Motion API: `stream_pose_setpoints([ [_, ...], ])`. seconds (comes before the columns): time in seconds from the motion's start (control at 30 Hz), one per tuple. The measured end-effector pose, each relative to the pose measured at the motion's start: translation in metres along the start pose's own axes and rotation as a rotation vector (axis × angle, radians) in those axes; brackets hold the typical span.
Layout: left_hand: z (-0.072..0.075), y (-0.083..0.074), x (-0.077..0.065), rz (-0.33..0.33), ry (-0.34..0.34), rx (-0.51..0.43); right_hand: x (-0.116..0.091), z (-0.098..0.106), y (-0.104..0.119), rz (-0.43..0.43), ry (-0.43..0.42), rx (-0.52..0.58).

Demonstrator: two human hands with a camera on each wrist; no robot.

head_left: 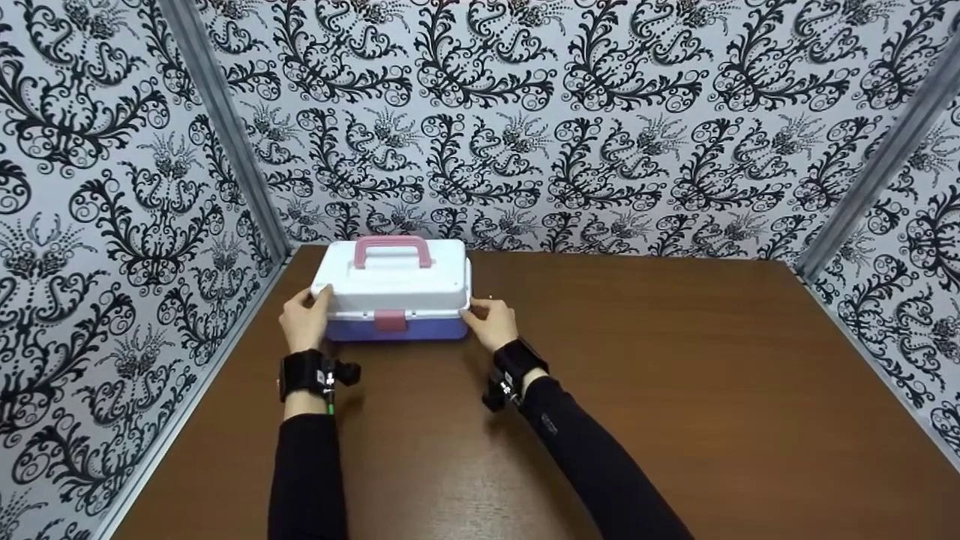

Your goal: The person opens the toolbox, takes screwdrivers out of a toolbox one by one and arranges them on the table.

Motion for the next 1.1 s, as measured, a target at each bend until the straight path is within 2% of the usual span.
stream_pose_setpoints([
  [0.17, 0.002, -0.002, -0.002, -0.028, 0.066, 0.110, 0.000, 0.008, -0.006, -0.011, -0.071, -0.008],
  [0.33, 0.003, -0.004, -0.007, -0.060, 0.116, 0.140, -0.002, 0.018, -0.010, -0.006, -0.075, -0.048],
  [0.5, -0.001, -0.007, -0.012, -0.119, 0.147, 0.110, -0.004, 0.029, -0.016, 0.013, -0.061, -0.042],
  [0.7, -0.013, -0.012, -0.024, -0.251, 0.217, 0.127, -0.013, 0.041, -0.023, 0.058, -0.053, -0.069],
  [0.83, -0.022, -0.016, -0.035, -0.328, 0.279, 0.097, -0.021, 0.050, -0.030, 0.057, -0.041, -0.084],
  [1.1, -0.036, -0.023, -0.060, -0.351, 0.354, 0.020, -0.040, 0.072, -0.036, 0.085, -0.039, -0.110],
])
Point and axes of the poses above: each hand's wrist, its own x-axis towards the middle knuckle, its own z-axis out of the back of the hand, y = z × x, the point moved 9 cm from there along x, towards the middle knuckle, and after that the axes turned 6 degrees about -x, right-handed, at the moved point
